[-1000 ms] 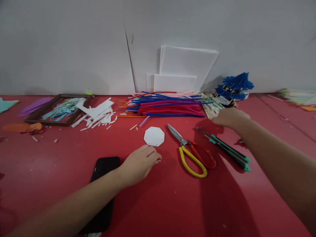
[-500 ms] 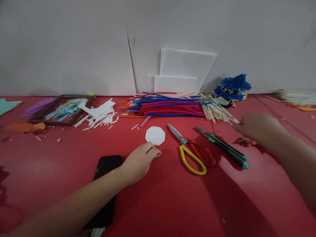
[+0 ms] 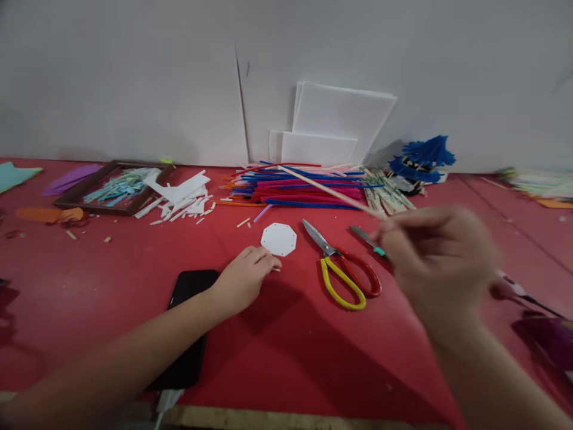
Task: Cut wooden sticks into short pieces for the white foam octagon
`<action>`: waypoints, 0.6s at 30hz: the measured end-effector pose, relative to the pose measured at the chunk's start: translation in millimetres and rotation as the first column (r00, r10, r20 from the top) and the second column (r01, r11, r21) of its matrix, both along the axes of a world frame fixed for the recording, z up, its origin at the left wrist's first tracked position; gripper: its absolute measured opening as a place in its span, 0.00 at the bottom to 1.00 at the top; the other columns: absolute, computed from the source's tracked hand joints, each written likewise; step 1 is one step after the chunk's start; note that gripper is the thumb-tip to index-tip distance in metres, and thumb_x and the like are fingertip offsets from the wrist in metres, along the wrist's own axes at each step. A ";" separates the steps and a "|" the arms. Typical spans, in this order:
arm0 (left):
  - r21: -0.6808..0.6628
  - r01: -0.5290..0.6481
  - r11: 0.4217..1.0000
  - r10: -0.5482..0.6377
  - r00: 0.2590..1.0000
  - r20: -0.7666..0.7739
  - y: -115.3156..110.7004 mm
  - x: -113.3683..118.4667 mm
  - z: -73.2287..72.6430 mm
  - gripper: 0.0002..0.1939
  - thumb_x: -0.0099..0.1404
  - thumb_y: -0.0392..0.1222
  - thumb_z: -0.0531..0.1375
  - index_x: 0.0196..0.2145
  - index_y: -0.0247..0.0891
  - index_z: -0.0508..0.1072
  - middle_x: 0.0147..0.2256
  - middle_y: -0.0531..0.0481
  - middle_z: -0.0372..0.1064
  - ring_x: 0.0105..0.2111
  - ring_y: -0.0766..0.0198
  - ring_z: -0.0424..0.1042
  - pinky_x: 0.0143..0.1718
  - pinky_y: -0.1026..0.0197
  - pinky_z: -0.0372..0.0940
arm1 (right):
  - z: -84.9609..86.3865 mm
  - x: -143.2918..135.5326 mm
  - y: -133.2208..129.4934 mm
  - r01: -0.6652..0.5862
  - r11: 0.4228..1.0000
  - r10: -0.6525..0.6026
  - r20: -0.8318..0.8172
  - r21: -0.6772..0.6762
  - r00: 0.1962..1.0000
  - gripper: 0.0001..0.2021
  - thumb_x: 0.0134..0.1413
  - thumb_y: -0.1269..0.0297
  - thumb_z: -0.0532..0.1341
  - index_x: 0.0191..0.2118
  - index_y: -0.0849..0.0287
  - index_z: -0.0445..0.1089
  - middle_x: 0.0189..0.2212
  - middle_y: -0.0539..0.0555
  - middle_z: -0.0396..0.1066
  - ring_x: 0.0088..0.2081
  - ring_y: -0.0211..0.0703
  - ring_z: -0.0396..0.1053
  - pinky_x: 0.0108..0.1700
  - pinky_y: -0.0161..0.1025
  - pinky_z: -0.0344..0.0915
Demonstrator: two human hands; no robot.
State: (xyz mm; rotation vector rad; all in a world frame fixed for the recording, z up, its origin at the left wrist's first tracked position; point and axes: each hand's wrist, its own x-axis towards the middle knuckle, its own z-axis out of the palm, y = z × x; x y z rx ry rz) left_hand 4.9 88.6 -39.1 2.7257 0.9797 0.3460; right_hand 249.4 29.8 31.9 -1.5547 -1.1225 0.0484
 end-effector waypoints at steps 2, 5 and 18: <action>-0.009 -0.014 1.000 0.014 0.999 0.039 1.7 -0.7 -2.3 0.16 0.65 0.23 0.50 0.44 0.34 0.70 0.43 0.44 0.71 0.41 0.58 0.67 0.47 0.55 0.65 | -15.2 -21.8 5.4 -0.158 0.985 0.168 -0.183 0.067 0.969 0.08 0.38 0.66 0.68 0.25 0.53 0.67 0.21 0.49 0.71 0.24 0.42 0.70 0.26 0.39 0.65; 0.011 -0.059 0.998 0.058 0.995 0.078 3.1 -1.8 -4.2 0.13 0.67 0.25 0.51 0.42 0.35 0.71 0.41 0.45 0.73 0.40 0.58 0.68 0.46 0.55 0.65 | -41.9 -32.1 14.7 -0.296 0.950 0.310 -0.374 0.096 0.874 0.07 0.41 0.67 0.66 0.24 0.54 0.66 0.21 0.46 0.70 0.23 0.38 0.70 0.27 0.38 0.67; -0.452 -0.261 0.853 0.488 0.707 0.512 25.1 -5.2 -7.0 0.05 0.67 0.32 0.53 0.40 0.37 0.66 0.37 0.48 0.73 0.31 0.67 0.74 0.36 0.61 0.71 | -59.5 -20.4 19.9 -0.500 0.847 0.438 -0.772 0.182 0.461 0.13 0.38 0.61 0.69 0.23 0.53 0.61 0.17 0.43 0.64 0.19 0.34 0.62 0.20 0.33 0.61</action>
